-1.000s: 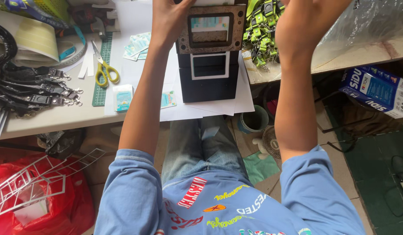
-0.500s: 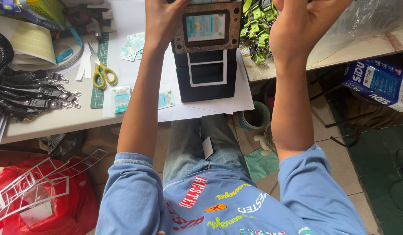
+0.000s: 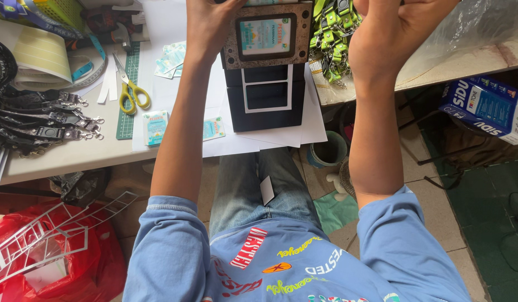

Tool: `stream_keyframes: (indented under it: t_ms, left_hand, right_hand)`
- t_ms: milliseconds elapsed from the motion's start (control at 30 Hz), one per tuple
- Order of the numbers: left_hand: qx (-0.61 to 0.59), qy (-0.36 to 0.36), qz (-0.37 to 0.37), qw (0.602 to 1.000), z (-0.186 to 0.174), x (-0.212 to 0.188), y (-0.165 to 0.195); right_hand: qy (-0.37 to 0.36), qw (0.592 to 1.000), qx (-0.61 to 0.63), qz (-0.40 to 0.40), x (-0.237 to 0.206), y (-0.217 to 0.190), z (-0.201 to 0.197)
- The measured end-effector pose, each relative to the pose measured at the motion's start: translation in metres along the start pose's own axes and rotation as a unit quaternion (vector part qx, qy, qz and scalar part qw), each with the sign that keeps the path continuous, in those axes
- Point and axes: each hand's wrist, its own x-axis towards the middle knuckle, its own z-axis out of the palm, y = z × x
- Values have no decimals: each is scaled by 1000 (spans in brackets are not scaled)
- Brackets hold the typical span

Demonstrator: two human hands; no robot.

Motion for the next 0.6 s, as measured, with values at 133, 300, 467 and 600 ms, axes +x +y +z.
stream_keyframes:
  t_ms: [133, 300, 467, 600]
  left_hand:
    - [29, 15, -9, 999, 2, 1, -2]
    - [-5, 26, 20, 999, 2, -2, -1]
    - [-9, 12, 13, 1000, 1, -2, 0]
    - [-10, -1, 23, 1000, 1, -2, -1]
  right_hand:
    - [1, 1000, 21, 10, 0, 2, 0]
    - [24, 998, 47, 41, -2, -3, 3]
    - [2, 999, 24, 25, 2, -7, 4]
    - [0, 999, 29, 18, 2, -3, 3]
